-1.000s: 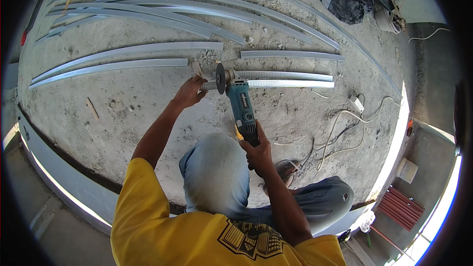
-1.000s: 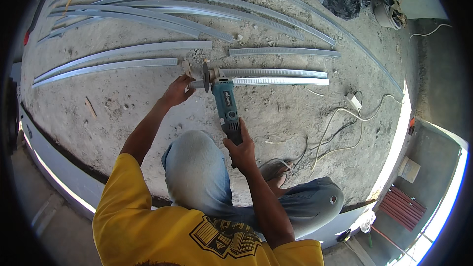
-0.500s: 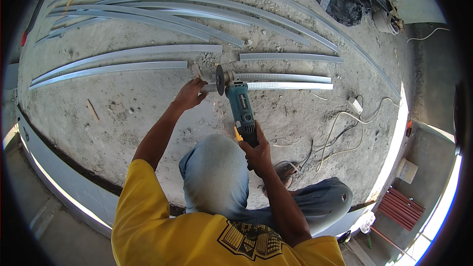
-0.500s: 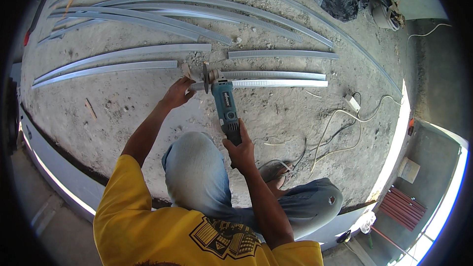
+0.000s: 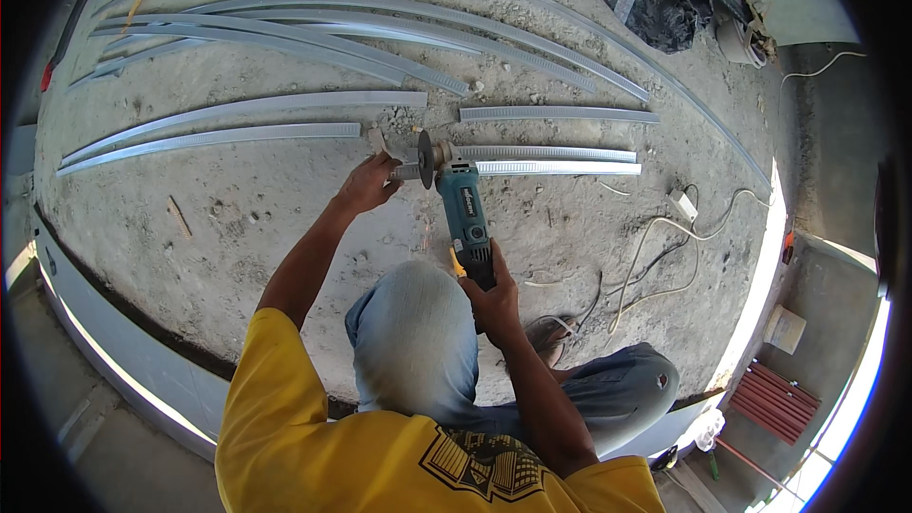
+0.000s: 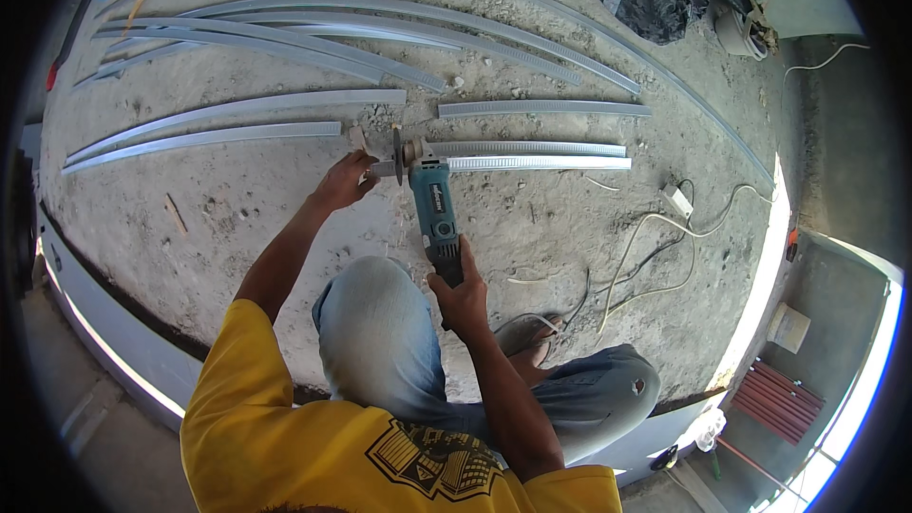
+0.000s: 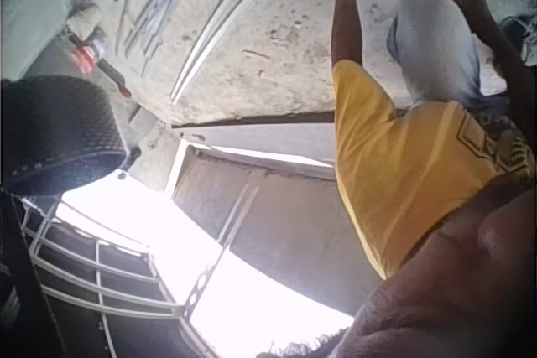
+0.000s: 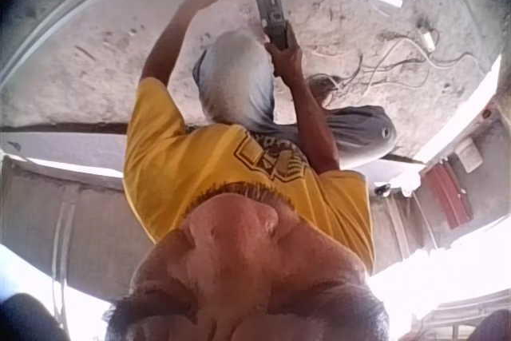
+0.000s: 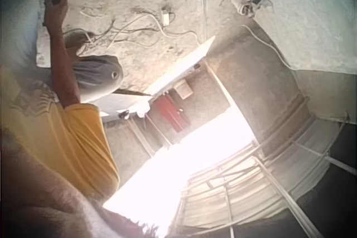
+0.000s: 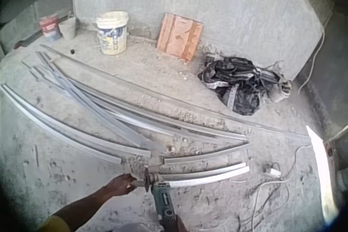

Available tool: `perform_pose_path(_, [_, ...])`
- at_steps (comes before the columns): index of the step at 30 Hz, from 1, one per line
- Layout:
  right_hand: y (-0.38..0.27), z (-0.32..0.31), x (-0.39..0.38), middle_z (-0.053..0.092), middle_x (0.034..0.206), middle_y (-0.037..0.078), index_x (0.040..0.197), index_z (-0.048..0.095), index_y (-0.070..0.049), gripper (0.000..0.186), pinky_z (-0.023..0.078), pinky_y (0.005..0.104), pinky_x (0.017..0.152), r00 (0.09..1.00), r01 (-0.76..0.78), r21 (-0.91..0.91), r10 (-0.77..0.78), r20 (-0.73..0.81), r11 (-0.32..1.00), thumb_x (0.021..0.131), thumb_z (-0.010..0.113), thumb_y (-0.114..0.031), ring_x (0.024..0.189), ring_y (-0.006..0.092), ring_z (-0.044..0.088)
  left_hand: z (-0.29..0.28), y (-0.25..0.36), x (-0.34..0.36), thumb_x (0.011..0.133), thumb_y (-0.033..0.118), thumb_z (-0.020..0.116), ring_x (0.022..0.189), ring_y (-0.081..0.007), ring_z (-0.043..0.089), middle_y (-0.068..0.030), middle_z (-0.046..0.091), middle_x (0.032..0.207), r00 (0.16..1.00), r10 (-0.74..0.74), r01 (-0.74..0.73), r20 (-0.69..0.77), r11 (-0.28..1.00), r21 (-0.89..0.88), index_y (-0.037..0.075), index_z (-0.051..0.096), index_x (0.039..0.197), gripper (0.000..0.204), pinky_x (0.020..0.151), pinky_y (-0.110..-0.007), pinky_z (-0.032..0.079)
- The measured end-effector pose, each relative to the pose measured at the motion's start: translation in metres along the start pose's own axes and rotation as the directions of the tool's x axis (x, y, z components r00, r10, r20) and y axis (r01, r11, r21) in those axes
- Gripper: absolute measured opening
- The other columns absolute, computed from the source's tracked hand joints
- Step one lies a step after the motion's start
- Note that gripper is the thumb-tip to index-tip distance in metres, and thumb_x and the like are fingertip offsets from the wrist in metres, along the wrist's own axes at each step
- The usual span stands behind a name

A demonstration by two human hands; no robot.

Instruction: Measuring and cutting metal channels with an angle grinder on a construction floor.

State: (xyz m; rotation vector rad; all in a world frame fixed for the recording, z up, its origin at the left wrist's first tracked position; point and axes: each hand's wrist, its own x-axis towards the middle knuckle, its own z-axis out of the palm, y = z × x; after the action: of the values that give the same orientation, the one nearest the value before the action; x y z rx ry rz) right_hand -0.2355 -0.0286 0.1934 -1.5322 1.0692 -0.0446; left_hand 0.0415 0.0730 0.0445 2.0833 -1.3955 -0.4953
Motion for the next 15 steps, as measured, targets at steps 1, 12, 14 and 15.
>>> perform_pose_path(1, [0.0004,0.0002,0.0004,0.065,0.11,0.023,0.143,0.032,0.001,0.078,0.05,0.0338,0.087,1.0,-0.006,0.003,0.006,-0.003,1.0,0.075,0.067,-0.012,0.099,0.0248,0.065,0.0001,0.0015,-0.0002,0.077,0.011,0.071,0.095,-0.0339,0.058,-0.0147,0.057,0.099,1.0,0.001,-0.001,0.0,1.0,0.0,0.001,0.06,0.108,0.034,0.081,-0.041,0.049])
perform_pose_path(12, [-0.0008,0.0027,0.0074,0.064,0.11,0.022,0.143,0.033,0.0,0.078,0.05,0.0341,0.087,1.0,-0.013,-0.006,0.013,-0.003,1.0,0.074,0.068,-0.012,0.099,0.0244,0.065,0.0003,0.0032,0.0012,0.078,0.012,0.071,0.096,-0.0348,0.058,-0.0163,0.057,0.101,1.0,-0.007,0.007,0.013,1.0,0.019,0.0,0.06,0.109,0.035,0.082,-0.041,0.049])
perform_pose_path(14, [-0.0006,0.0037,0.0078,0.064,0.11,0.022,0.143,0.033,-0.001,0.079,0.05,0.0342,0.087,1.0,-0.026,-0.01,0.026,-0.001,1.0,0.074,0.069,-0.012,0.099,0.0244,0.065,-0.0001,0.0027,0.0016,0.078,0.012,0.071,0.096,-0.0346,0.058,-0.0161,0.057,0.101,1.0,-0.007,0.006,0.017,1.0,0.017,0.0,0.06,0.109,0.035,0.082,-0.041,0.049])
perform_pose_path(15, [0.0003,0.0043,0.0076,0.065,0.109,0.022,0.143,0.033,-0.001,0.079,0.05,0.0344,0.087,1.0,-0.008,-0.005,0.008,-0.012,1.0,0.074,0.069,-0.012,0.098,0.0245,0.065,-0.0005,0.0024,0.0018,0.077,0.012,0.071,0.097,-0.0344,0.058,-0.0159,0.057,0.102,1.0,-0.008,0.008,0.021,1.0,0.014,0.0,0.06,0.109,0.035,0.083,-0.041,0.049])
